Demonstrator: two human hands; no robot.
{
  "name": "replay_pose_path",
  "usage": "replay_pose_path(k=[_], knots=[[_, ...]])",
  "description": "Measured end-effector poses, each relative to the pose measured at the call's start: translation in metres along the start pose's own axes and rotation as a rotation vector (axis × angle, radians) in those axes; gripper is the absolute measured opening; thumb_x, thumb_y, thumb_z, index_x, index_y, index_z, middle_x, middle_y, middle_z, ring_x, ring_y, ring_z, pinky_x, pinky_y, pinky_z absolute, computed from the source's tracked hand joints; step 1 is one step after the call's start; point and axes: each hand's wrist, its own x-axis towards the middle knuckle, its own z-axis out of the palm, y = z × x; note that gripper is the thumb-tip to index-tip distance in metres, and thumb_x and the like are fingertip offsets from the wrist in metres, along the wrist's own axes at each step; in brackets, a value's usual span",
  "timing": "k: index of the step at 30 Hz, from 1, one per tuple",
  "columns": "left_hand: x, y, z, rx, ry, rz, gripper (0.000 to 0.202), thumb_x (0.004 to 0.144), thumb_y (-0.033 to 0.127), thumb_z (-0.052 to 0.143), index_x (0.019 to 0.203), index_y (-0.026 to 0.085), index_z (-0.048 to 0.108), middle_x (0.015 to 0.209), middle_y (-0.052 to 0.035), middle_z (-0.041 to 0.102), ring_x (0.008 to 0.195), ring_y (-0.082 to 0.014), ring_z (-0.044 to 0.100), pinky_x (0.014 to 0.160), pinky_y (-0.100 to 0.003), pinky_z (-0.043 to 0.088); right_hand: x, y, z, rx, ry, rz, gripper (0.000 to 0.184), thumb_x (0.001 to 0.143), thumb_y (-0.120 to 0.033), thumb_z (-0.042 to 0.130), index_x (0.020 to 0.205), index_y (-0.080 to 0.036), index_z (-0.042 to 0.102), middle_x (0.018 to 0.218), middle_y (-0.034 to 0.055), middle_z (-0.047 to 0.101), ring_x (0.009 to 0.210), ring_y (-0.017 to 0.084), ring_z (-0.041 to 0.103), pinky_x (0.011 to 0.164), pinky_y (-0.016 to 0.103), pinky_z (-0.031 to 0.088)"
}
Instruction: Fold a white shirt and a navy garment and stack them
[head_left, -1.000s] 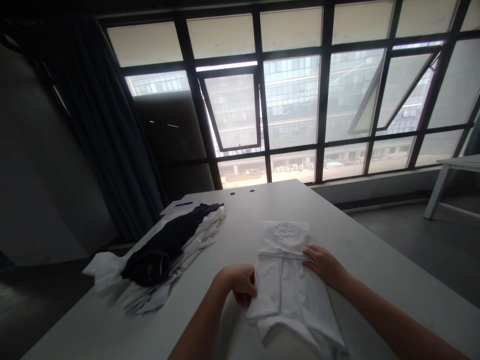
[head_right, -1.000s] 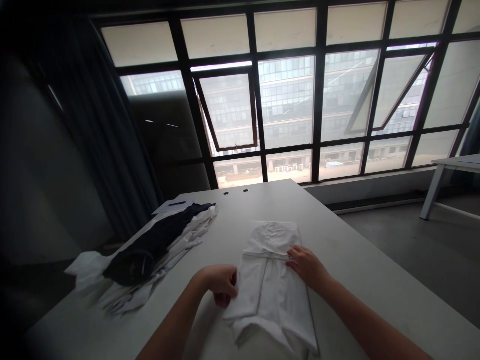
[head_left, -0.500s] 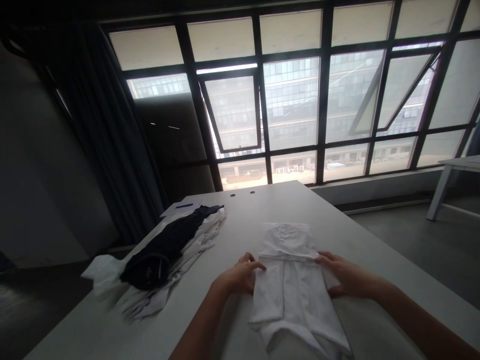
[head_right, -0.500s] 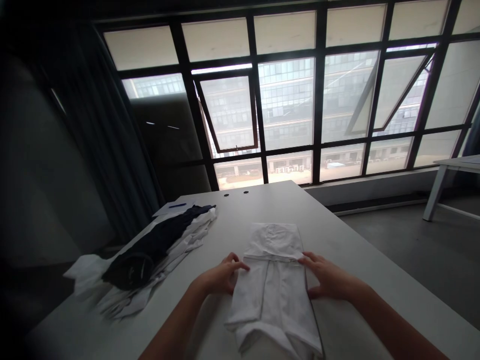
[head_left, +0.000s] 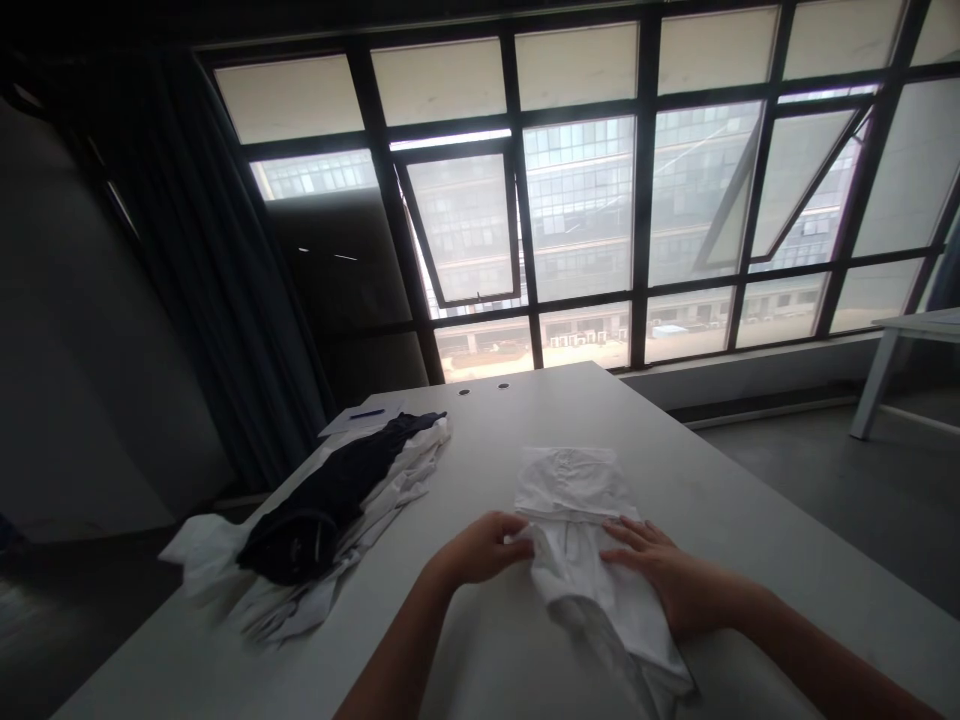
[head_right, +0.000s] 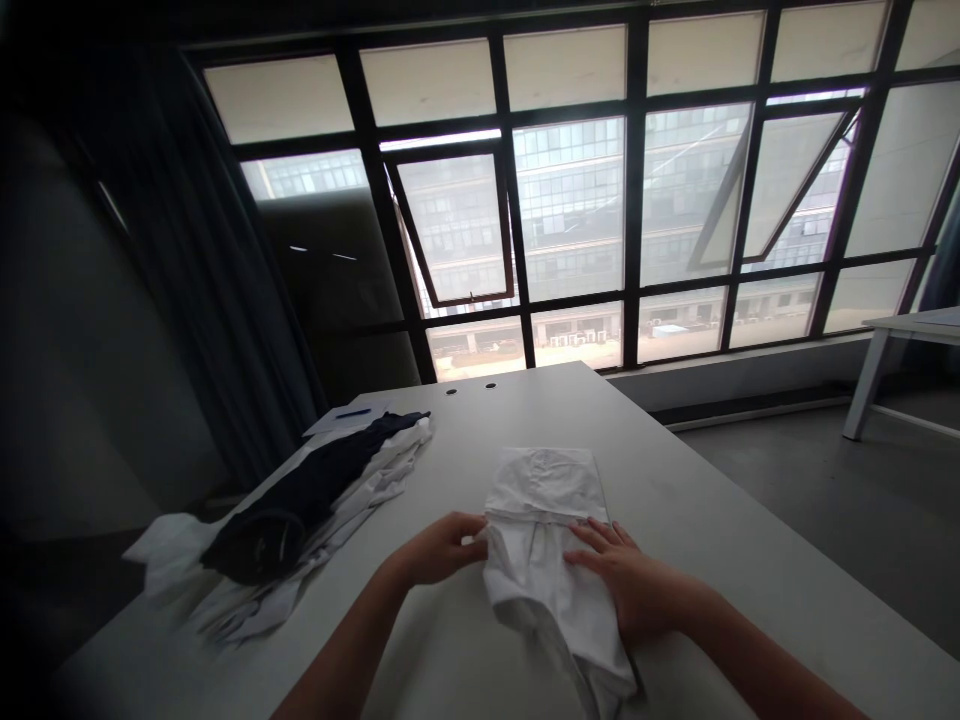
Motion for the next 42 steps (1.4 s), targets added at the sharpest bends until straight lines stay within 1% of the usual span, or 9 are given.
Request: replay_pose_path(k=[6, 11, 14, 21, 24, 28, 32, 36, 42], knots=[[0.014, -0.007, 0.001, -0.127, 0.350, 0.109, 0.061, 0.095, 0.068, 0.041, 0.099, 0.016, 0.071, 0.091, -0.0038, 0.071, 0.090, -0.0236, 0.061, 0.078, -0.028, 0.048, 0.010, 0.000, 0.002, 0.211, 0.342, -0.148, 0.043, 0.085, -0.042, 0.063, 0.125, -0.026, 0.069, 0.137, 0.0137, 0.063, 0.130, 0.035, 0.053, 0.116, 0.054, 0.031], [0.022, -0.013, 0.005, -0.141, 0.514, 0.030, 0.064, 0.093, 0.072, 0.041, 0.098, 0.015, 0.069, 0.088, -0.0049, 0.069, 0.084, -0.0219, 0.060, 0.072, -0.027, 0.048, 0.022, 0.004, 0.013, 0.393, 0.564, 0.027, 0.032, 0.090, -0.043, 0.054, 0.090, -0.017, 0.073, 0.088, 0.0107, 0.075, 0.082, 0.027, 0.065, 0.078, 0.038, 0.053], [0.018, -0.010, 0.000, -0.248, 0.411, 0.054, 0.065, 0.091, 0.074, 0.045, 0.103, 0.014, 0.069, 0.090, -0.0055, 0.069, 0.081, -0.0202, 0.060, 0.070, -0.027, 0.049, 0.020, 0.005, 0.003, 0.481, 0.554, 0.089, 0.035, 0.085, -0.047, 0.059, 0.077, -0.017, 0.072, 0.073, 0.0068, 0.071, 0.077, 0.027, 0.062, 0.071, 0.036, 0.052], [-0.024, 0.005, -0.035, -0.455, -0.134, 0.005, 0.059, 0.078, 0.070, 0.071, 0.096, 0.014, 0.071, 0.082, -0.0057, 0.068, 0.073, -0.0180, 0.065, 0.070, -0.030, 0.054, -0.002, -0.002, -0.024, 0.819, 0.298, 0.108, 0.040, 0.076, -0.055, 0.070, 0.079, -0.016, 0.075, 0.071, 0.0065, 0.069, 0.075, 0.026, 0.063, 0.069, 0.039, 0.053], [-0.032, 0.009, -0.043, -0.505, -0.195, -0.043, 0.061, 0.072, 0.070, 0.076, 0.098, 0.015, 0.070, 0.082, -0.0056, 0.067, 0.071, -0.0189, 0.065, 0.066, -0.030, 0.055, -0.004, -0.006, -0.026, 0.946, 0.249, 0.125, 0.042, 0.076, -0.058, 0.073, 0.084, -0.017, 0.075, 0.074, 0.0078, 0.070, 0.077, 0.026, 0.065, 0.071, 0.038, 0.053], [-0.012, -0.002, -0.034, -0.450, 0.072, -0.019, 0.060, 0.081, 0.070, 0.067, 0.106, 0.015, 0.067, 0.092, -0.0073, 0.069, 0.080, -0.0196, 0.065, 0.071, -0.028, 0.053, 0.015, -0.007, -0.019, 0.980, 0.415, 0.167, 0.051, 0.083, -0.065, 0.063, 0.095, -0.016, 0.073, 0.081, 0.0081, 0.071, 0.079, 0.025, 0.065, 0.071, 0.037, 0.052], [0.025, -0.035, -0.001, -0.039, 0.458, -0.038, 0.055, 0.098, 0.063, 0.039, 0.105, 0.015, 0.065, 0.098, -0.0072, 0.071, 0.090, -0.0215, 0.064, 0.077, -0.029, 0.050, 0.039, 0.009, 0.001, 0.654, 0.611, 0.305, 0.051, 0.089, -0.065, 0.050, 0.080, -0.018, 0.067, 0.074, 0.0041, 0.067, 0.072, 0.022, 0.060, 0.068, 0.034, 0.048], [0.046, -0.067, 0.028, 0.128, 0.530, -0.097, 0.037, 0.096, 0.047, 0.046, 0.097, 0.016, 0.067, 0.098, -0.0102, 0.072, 0.097, -0.0245, 0.064, 0.087, -0.032, 0.047, 0.048, 0.031, 0.022, 0.213, 0.613, 0.353, 0.043, 0.084, -0.059, 0.055, 0.070, -0.019, 0.062, 0.074, 0.0039, 0.066, 0.071, 0.021, 0.057, 0.069, 0.033, 0.045], [0.051, -0.088, 0.033, 0.271, 0.531, -0.094, 0.034, 0.094, 0.037, 0.046, 0.113, 0.017, 0.067, 0.137, -0.0124, 0.062, 0.128, -0.0259, 0.051, 0.110, -0.035, 0.033, 0.051, 0.045, 0.025, 0.223, 0.566, 0.326, 0.040, 0.086, -0.055, 0.053, 0.073, -0.019, 0.064, 0.075, 0.0031, 0.068, 0.072, 0.021, 0.060, 0.069, 0.031, 0.045]])
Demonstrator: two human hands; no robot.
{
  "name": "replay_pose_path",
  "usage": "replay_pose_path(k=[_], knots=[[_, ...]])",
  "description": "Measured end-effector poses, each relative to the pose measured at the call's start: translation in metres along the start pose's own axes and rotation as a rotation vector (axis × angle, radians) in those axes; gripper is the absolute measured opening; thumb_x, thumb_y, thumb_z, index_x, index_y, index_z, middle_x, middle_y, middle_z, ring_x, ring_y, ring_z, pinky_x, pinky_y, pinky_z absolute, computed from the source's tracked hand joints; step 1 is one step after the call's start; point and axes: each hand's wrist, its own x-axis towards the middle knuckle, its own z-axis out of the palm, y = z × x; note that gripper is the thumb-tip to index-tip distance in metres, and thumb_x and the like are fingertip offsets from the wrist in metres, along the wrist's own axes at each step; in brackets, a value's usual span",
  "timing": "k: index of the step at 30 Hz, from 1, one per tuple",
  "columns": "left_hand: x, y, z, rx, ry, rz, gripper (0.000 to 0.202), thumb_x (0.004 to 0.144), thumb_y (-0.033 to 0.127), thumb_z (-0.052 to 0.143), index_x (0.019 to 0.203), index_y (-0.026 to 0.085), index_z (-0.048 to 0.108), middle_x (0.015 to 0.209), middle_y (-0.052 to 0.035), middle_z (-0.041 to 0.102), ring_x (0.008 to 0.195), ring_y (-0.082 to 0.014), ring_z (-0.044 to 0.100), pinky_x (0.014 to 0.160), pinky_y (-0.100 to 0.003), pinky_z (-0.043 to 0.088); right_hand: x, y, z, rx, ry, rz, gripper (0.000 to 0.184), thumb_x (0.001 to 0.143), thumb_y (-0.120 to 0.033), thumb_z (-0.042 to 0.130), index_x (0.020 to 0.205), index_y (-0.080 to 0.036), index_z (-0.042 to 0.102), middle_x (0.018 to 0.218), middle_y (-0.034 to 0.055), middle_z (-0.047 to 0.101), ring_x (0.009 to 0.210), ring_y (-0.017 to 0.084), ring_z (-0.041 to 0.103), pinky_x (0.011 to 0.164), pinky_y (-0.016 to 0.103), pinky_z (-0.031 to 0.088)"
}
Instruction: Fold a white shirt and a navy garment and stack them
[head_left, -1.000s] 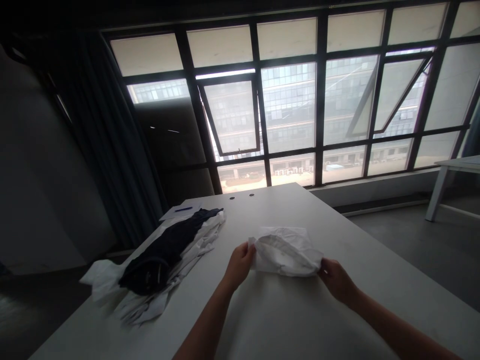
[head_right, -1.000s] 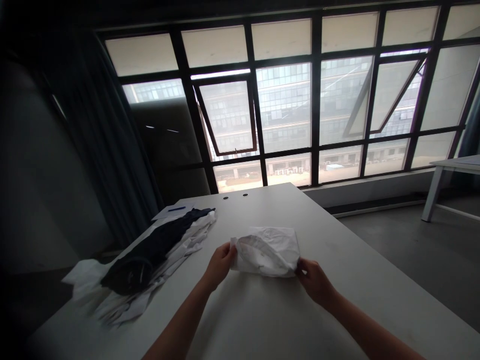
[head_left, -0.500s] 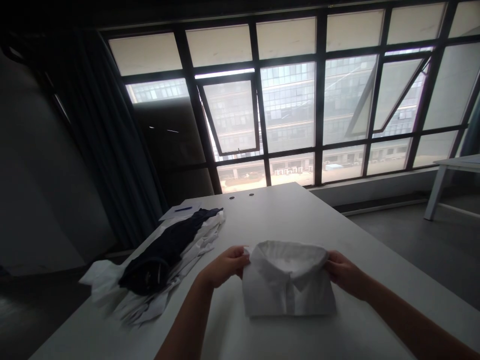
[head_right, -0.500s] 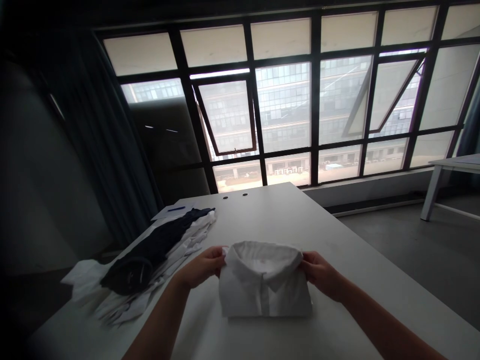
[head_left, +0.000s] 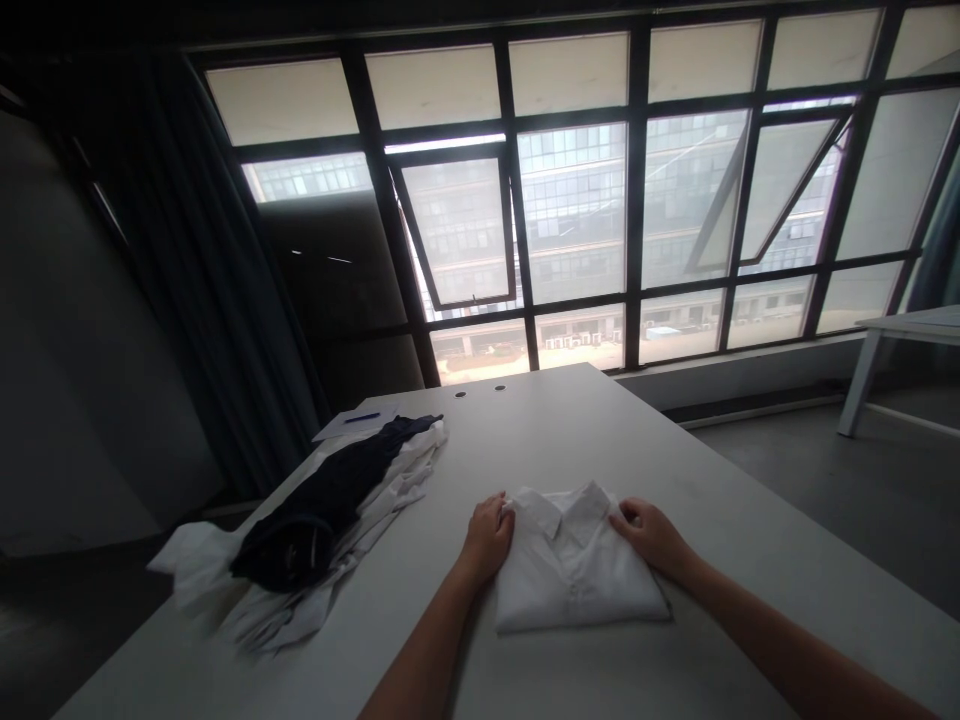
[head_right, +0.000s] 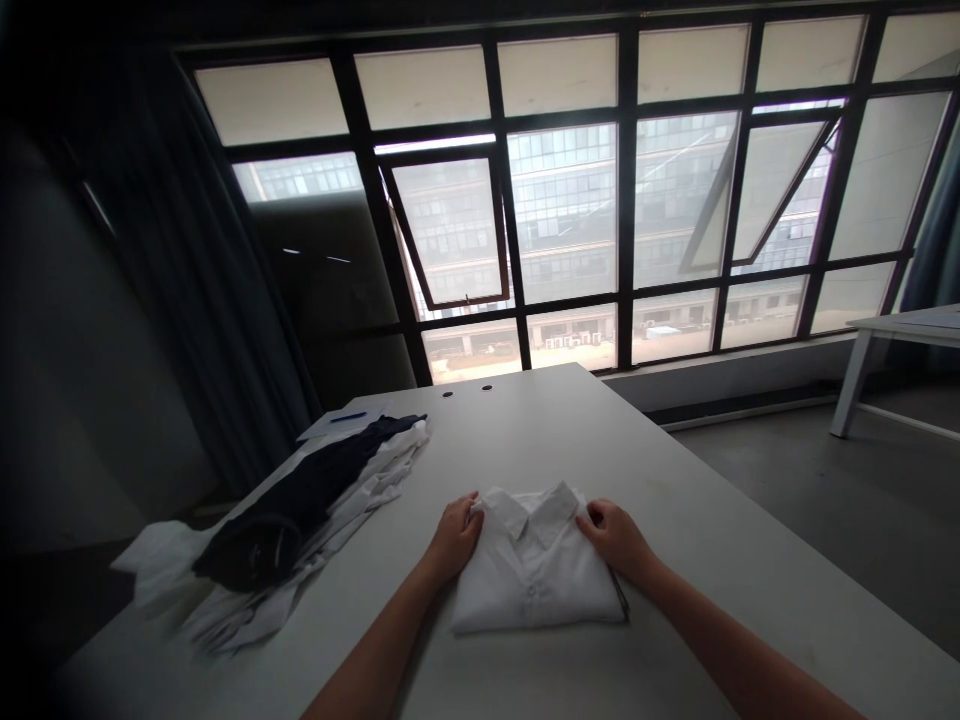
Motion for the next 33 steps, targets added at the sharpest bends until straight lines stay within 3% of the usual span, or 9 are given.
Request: replay_pose_path(k=[4, 8, 11, 14, 17, 20, 25, 28, 33], knots=[[0.004, -0.004, 0.000, 0.052, 0.000, -0.025, 0.040, 0.096, 0.041, 0.044, 0.121, 0.019, 0.066, 0.129, -0.0103, 0.067, 0.124, -0.0262, 0.053, 0.107, -0.035, 0.036, 0.009, 0.000, 0.002, -0.007, 0.007, 0.095, 0.048, 0.084, -0.065, 0.053, 0.070, -0.020, 0.061, 0.066, 0.0020, 0.065, 0.064, 0.019, 0.056, 0.060, 0.029, 0.040], [0.006, -0.004, -0.001, 0.070, -0.003, -0.018, 0.041, 0.098, 0.043, 0.041, 0.115, 0.019, 0.069, 0.123, -0.0102, 0.069, 0.120, -0.0250, 0.055, 0.105, -0.033, 0.037, 0.023, -0.003, 0.004, -0.001, 0.019, 0.170, 0.044, 0.075, -0.065, 0.063, 0.072, -0.021, 0.061, 0.069, 0.0050, 0.067, 0.066, 0.021, 0.058, 0.061, 0.031, 0.041], [0.007, -0.004, -0.001, 0.080, 0.012, -0.041, 0.039, 0.099, 0.042, 0.040, 0.114, 0.019, 0.067, 0.123, -0.0118, 0.067, 0.121, -0.0265, 0.054, 0.104, -0.035, 0.036, 0.031, -0.007, 0.004, 0.060, -0.012, 0.144, 0.041, 0.078, -0.060, 0.060, 0.078, -0.019, 0.065, 0.074, 0.0069, 0.070, 0.070, 0.022, 0.061, 0.063, 0.032, 0.043], [0.006, -0.006, -0.002, 0.059, 0.008, -0.027, 0.035, 0.100, 0.040, 0.039, 0.114, 0.020, 0.064, 0.122, -0.0105, 0.067, 0.115, -0.0233, 0.058, 0.099, -0.032, 0.039, 0.037, -0.013, 0.002, 0.133, -0.029, 0.077, 0.042, 0.084, -0.059, 0.054, 0.087, -0.019, 0.067, 0.082, 0.0056, 0.072, 0.078, 0.022, 0.063, 0.069, 0.031, 0.047], [0.006, -0.009, -0.002, 0.026, 0.005, 0.004, 0.034, 0.102, 0.040, 0.034, 0.104, 0.021, 0.063, 0.108, -0.0069, 0.069, 0.100, -0.0193, 0.062, 0.089, -0.028, 0.043, 0.047, -0.017, 0.000, 0.277, 0.013, -0.030, 0.042, 0.086, -0.058, 0.055, 0.098, -0.019, 0.065, 0.091, 0.0056, 0.072, 0.085, 0.022, 0.064, 0.076, 0.031, 0.049], [0.007, -0.012, -0.001, 0.024, 0.046, 0.004, 0.034, 0.103, 0.038, 0.032, 0.093, 0.020, 0.060, 0.096, -0.0056, 0.068, 0.092, -0.0192, 0.061, 0.084, -0.028, 0.043, 0.059, -0.016, 0.000, 0.273, 0.050, -0.074, 0.043, 0.089, -0.058, 0.052, 0.103, -0.019, 0.063, 0.092, 0.0057, 0.071, 0.085, 0.021, 0.064, 0.077, 0.031, 0.049], [0.013, -0.016, 0.006, 0.055, 0.109, 0.002, 0.024, 0.100, 0.032, 0.041, 0.085, 0.021, 0.056, 0.091, -0.0061, 0.066, 0.088, -0.0198, 0.060, 0.081, -0.028, 0.041, 0.074, -0.003, 0.010, 0.150, -0.004, -0.043, 0.037, 0.086, -0.055, 0.055, 0.087, -0.019, 0.065, 0.080, 0.0044, 0.069, 0.078, 0.021, 0.061, 0.076, 0.033, 0.048], [0.015, -0.018, 0.008, 0.081, 0.133, 0.003, 0.022, 0.098, 0.029, 0.044, 0.082, 0.021, 0.056, 0.088, -0.0061, 0.065, 0.085, -0.0199, 0.059, 0.079, -0.028, 0.040, 0.079, 0.004, 0.018, 0.097, -0.025, -0.002, 0.034, 0.086, -0.053, 0.055, 0.087, -0.020, 0.065, 0.079, 0.0039, 0.068, 0.077, 0.021, 0.060, 0.076, 0.033, 0.047], [0.013, -0.021, 0.005, 0.131, 0.146, 0.034, 0.019, 0.097, 0.029, 0.049, 0.082, 0.021, 0.058, 0.087, -0.0052, 0.064, 0.085, -0.0201, 0.058, 0.079, -0.029, 0.039, 0.077, 0.007, 0.018, 0.048, -0.034, 0.115, 0.044, 0.087, -0.050, 0.057, 0.117, -0.018, 0.059, 0.110, 0.0108, 0.068, 0.096, 0.021, 0.063, 0.084, 0.030, 0.048]])
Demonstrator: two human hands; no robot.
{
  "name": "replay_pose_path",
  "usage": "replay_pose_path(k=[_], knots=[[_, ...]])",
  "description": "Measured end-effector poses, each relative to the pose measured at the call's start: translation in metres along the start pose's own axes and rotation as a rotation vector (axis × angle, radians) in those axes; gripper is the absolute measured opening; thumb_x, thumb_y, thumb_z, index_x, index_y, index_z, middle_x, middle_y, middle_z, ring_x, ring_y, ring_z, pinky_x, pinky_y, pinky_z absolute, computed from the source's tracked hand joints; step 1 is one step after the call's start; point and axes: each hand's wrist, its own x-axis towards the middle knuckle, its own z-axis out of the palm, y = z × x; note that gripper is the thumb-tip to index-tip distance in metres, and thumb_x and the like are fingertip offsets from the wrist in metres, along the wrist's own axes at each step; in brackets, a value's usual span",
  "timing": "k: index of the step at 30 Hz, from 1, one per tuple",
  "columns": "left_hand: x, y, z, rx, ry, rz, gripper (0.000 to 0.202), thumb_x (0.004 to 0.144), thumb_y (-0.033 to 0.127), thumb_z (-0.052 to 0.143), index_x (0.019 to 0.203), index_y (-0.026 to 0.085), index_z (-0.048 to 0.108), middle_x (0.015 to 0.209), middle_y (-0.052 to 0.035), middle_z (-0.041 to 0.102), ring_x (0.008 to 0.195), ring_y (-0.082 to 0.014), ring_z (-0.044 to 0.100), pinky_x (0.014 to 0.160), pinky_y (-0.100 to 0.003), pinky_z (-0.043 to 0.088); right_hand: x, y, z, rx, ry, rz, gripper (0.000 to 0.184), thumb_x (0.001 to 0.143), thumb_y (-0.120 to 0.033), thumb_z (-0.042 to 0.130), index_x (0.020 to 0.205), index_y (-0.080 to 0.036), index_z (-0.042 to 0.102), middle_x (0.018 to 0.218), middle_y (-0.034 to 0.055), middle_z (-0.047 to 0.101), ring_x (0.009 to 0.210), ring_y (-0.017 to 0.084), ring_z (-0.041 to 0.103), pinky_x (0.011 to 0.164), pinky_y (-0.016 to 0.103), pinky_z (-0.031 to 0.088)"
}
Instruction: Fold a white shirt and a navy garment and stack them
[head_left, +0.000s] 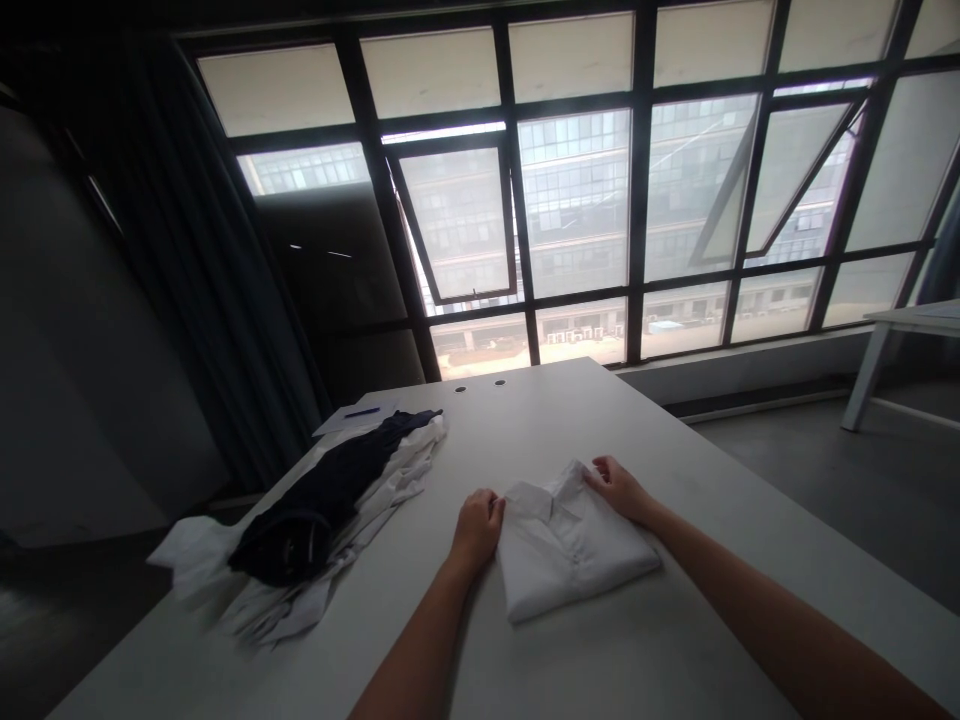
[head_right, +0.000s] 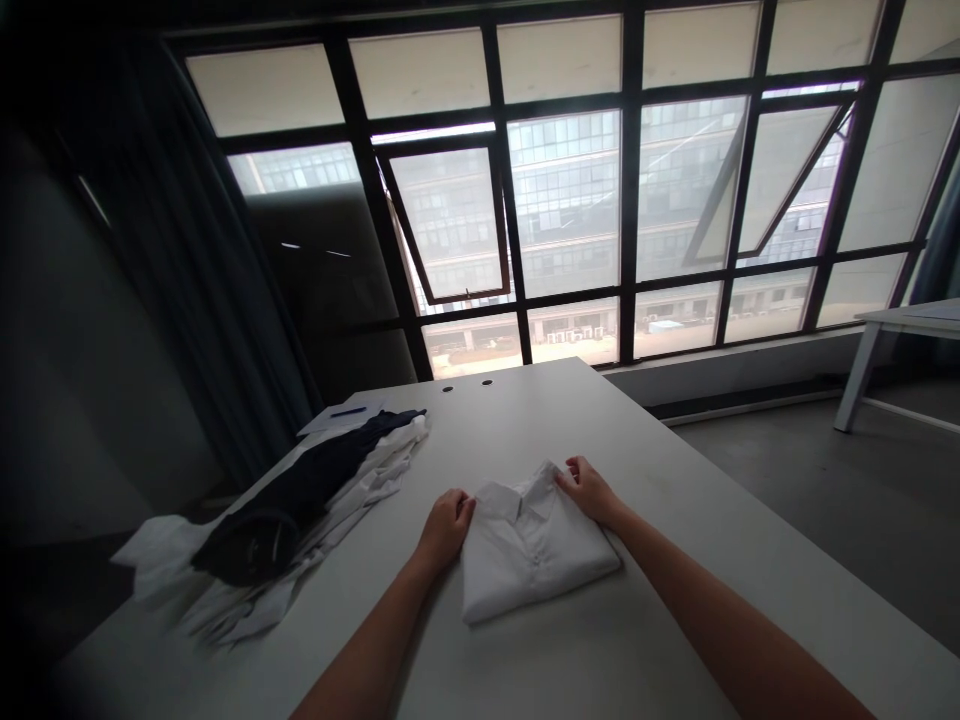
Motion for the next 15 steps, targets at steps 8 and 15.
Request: replay_pose_path(k=[8, 15], knots=[[-0.002, -0.008, -0.008, 0.065, 0.091, -0.060, 0.020, 0.096, 0.025, 0.048, 0.080, 0.020, 0.058, 0.086, -0.0067, 0.062, 0.086, -0.0229, 0.057, 0.083, -0.033, 0.038, -0.052, 0.004, -0.023, -0.116, -0.240, 0.143, 0.052, 0.074, -0.057, 0.072, 0.106, -0.017, 0.064, 0.095, 0.0083, 0.071, 0.083, 0.022, 0.065, 0.073, 0.031, 0.046], [-0.009, -0.003, -0.016, -0.016, 0.070, -0.041, 0.025, 0.097, 0.032, 0.048, 0.078, 0.020, 0.058, 0.082, -0.0050, 0.061, 0.077, -0.0198, 0.058, 0.073, -0.029, 0.041, -0.051, -0.002, -0.028, -0.167, 0.029, 0.035, 0.028, 0.087, -0.039, 0.052, 0.096, -0.019, 0.070, 0.092, 0.0077, 0.073, 0.090, 0.024, 0.066, 0.081, 0.034, 0.048]])
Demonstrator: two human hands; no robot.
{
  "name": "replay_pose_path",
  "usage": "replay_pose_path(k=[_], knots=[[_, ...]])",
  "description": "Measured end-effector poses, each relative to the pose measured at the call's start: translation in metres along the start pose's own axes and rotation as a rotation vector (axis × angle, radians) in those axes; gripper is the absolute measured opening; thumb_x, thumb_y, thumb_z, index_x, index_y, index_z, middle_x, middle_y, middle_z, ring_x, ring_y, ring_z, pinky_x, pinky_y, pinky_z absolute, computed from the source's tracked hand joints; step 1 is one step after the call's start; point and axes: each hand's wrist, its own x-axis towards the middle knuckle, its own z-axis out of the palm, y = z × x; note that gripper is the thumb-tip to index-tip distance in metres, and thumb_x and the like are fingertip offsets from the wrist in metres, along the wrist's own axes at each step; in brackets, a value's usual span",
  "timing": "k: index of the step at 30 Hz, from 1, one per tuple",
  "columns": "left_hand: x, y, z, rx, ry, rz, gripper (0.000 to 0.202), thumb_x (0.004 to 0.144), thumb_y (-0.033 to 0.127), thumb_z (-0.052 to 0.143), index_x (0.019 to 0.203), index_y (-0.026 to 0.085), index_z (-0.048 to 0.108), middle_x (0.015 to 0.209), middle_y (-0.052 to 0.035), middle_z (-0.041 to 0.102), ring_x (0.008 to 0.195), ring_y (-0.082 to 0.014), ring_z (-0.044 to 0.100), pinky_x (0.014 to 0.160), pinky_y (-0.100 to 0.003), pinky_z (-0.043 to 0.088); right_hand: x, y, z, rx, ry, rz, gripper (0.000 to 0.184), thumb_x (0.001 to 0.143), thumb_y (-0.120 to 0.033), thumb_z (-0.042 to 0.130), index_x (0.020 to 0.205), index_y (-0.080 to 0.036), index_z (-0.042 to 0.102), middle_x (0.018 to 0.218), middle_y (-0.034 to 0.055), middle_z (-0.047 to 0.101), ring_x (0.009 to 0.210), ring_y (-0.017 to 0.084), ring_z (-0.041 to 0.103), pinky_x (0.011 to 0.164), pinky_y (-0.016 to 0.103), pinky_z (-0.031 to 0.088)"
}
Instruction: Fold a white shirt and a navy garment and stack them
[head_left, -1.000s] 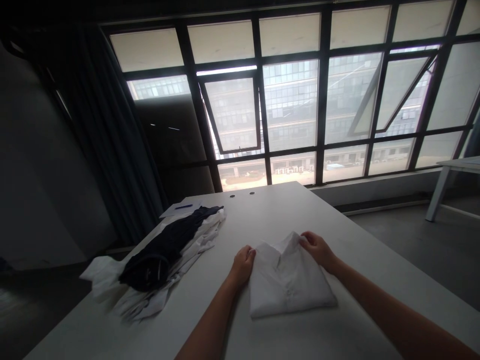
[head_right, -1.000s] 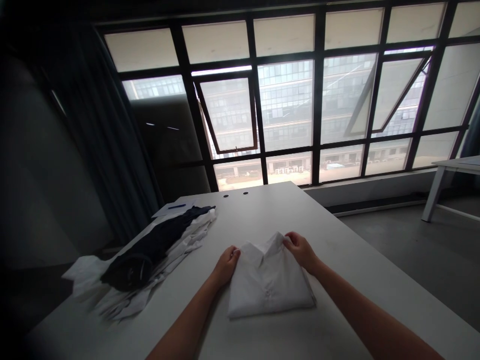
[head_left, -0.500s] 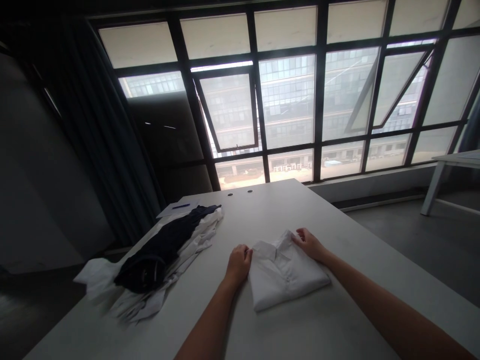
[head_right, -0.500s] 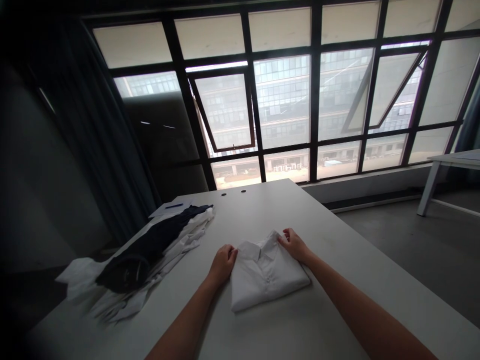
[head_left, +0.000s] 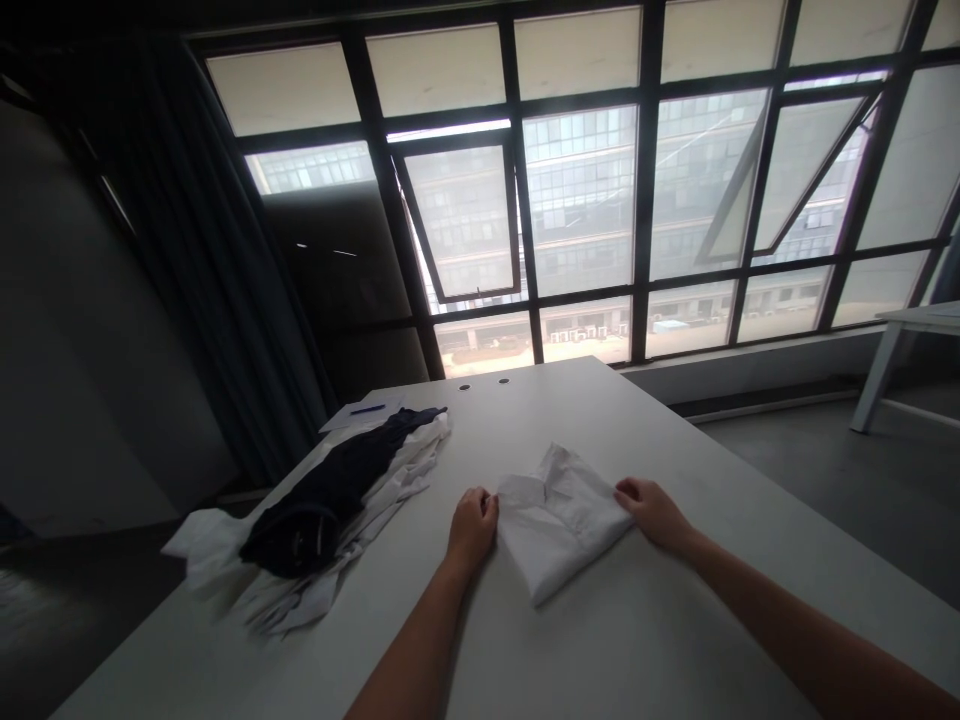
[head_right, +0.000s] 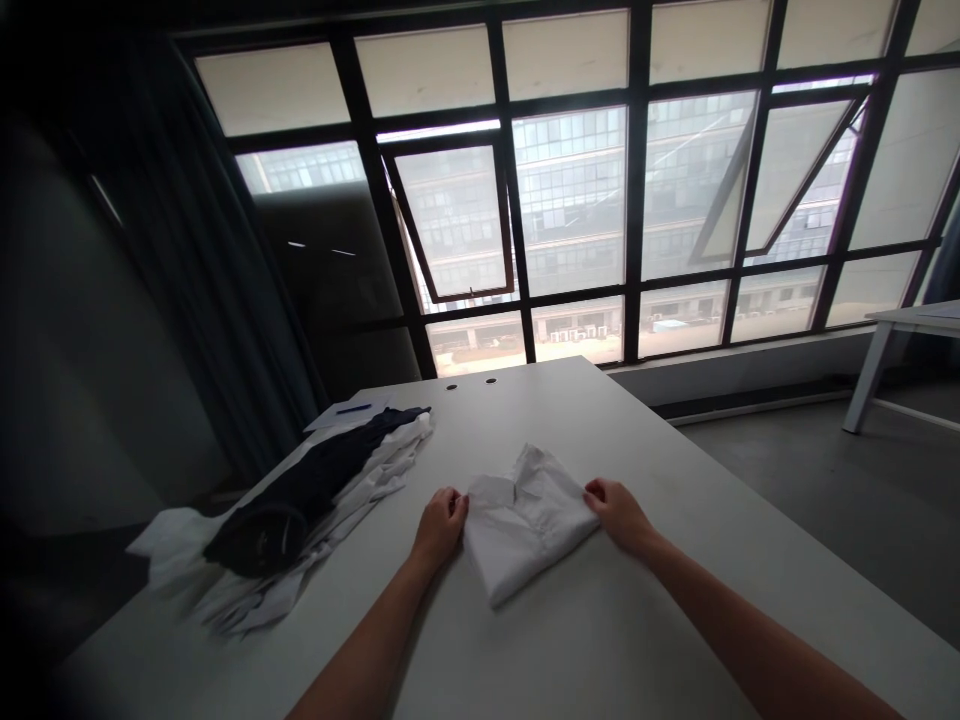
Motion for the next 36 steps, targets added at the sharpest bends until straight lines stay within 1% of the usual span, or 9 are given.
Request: replay_pose_path(k=[4, 7, 11, 14, 17, 20, 24, 27, 36], knots=[[-0.007, 0.008, 0.000, -0.080, -0.123, 0.110, 0.026, 0.095, 0.038, 0.053, 0.076, 0.020, 0.060, 0.085, -0.0026, 0.063, 0.071, -0.0150, 0.060, 0.067, -0.024, 0.043, 0.007, 0.000, -0.007, -0.102, 0.269, 0.089, 0.041, 0.094, -0.037, 0.040, 0.122, -0.015, 0.061, 0.129, 0.0201, 0.059, 0.118, 0.037, 0.052, 0.100, 0.056, 0.037], [-0.009, 0.013, 0.004, -0.097, -0.135, 0.133, 0.024, 0.094, 0.035, 0.053, 0.076, 0.020, 0.059, 0.085, -0.0025, 0.061, 0.071, -0.0148, 0.059, 0.067, -0.025, 0.043, -0.017, -0.013, -0.001, -0.191, 0.374, -0.082, 0.043, 0.092, -0.047, 0.048, 0.123, -0.019, 0.059, 0.133, 0.0182, 0.054, 0.122, 0.037, 0.048, 0.103, 0.056, 0.037], [-0.010, 0.014, 0.006, -0.099, -0.112, 0.129, 0.023, 0.092, 0.033, 0.054, 0.073, 0.021, 0.056, 0.081, -0.0016, 0.057, 0.070, -0.0153, 0.055, 0.067, -0.026, 0.040, -0.075, -0.051, 0.030, -0.223, 0.168, -0.408, 0.057, 0.079, -0.059, 0.066, 0.126, -0.027, 0.057, 0.142, 0.0132, 0.049, 0.132, 0.035, 0.042, 0.106, 0.050, 0.040], [-0.009, 0.014, 0.003, -0.097, -0.083, 0.120, 0.025, 0.093, 0.034, 0.053, 0.070, 0.022, 0.053, 0.078, -0.0009, 0.056, 0.069, -0.0157, 0.052, 0.067, -0.027, 0.037, -0.101, -0.071, 0.054, -0.294, 0.080, -0.456, 0.055, 0.076, -0.045, 0.069, 0.127, -0.030, 0.056, 0.152, 0.0107, 0.042, 0.140, 0.038, 0.032, 0.112, 0.059, 0.030], [-0.008, 0.015, 0.002, -0.102, -0.044, 0.096, 0.027, 0.094, 0.035, 0.050, 0.070, 0.022, 0.051, 0.076, -0.0007, 0.055, 0.068, -0.0165, 0.050, 0.067, -0.028, 0.035, -0.094, -0.071, 0.058, -0.353, 0.085, -0.468, 0.048, 0.075, -0.024, 0.063, 0.123, -0.026, 0.058, 0.153, 0.0101, 0.041, 0.144, 0.036, 0.027, 0.116, 0.057, 0.027], [-0.008, 0.019, 0.003, -0.126, -0.023, 0.068, 0.029, 0.095, 0.036, 0.047, 0.070, 0.022, 0.049, 0.074, -0.0005, 0.054, 0.067, -0.0168, 0.049, 0.066, -0.029, 0.034, -0.069, -0.058, 0.049, -0.394, 0.146, -0.415, 0.048, 0.073, -0.013, 0.059, 0.120, -0.024, 0.059, 0.150, 0.0108, 0.044, 0.142, 0.033, 0.031, 0.113, 0.048, 0.033], [-0.011, 0.024, 0.007, -0.212, -0.086, 0.066, 0.029, 0.093, 0.040, 0.052, 0.071, 0.021, 0.052, 0.075, -0.0002, 0.057, 0.066, -0.0152, 0.051, 0.063, -0.027, 0.036, -0.047, -0.039, 0.039, -0.393, 0.163, -0.254, 0.039, 0.077, -0.009, 0.054, 0.113, -0.022, 0.059, 0.120, 0.0108, 0.058, 0.112, 0.026, 0.055, 0.097, 0.037, 0.045], [-0.013, 0.023, 0.007, -0.302, -0.156, 0.067, 0.028, 0.093, 0.044, 0.053, 0.078, 0.020, 0.058, 0.079, -0.0006, 0.062, 0.066, -0.0141, 0.054, 0.062, -0.024, 0.040, -0.043, -0.032, 0.040, -0.353, 0.113, -0.228, 0.033, 0.080, -0.007, 0.051, 0.109, -0.022, 0.057, 0.106, 0.0070, 0.058, 0.093, 0.021, 0.060, 0.086, 0.029, 0.047], [-0.014, 0.019, -0.002, -0.411, -0.336, 0.055, 0.037, 0.077, 0.047, 0.073, 0.098, 0.017, 0.070, 0.075, 0.0017, 0.062, 0.068, -0.0143, 0.053, 0.064, -0.024, 0.041, -0.039, -0.029, 0.042, -0.278, 0.074, -0.217, 0.035, 0.079, -0.003, 0.049, 0.107, -0.022, 0.054, 0.104, 0.0053, 0.056, 0.090, 0.020, 0.060, 0.083, 0.029, 0.045]])
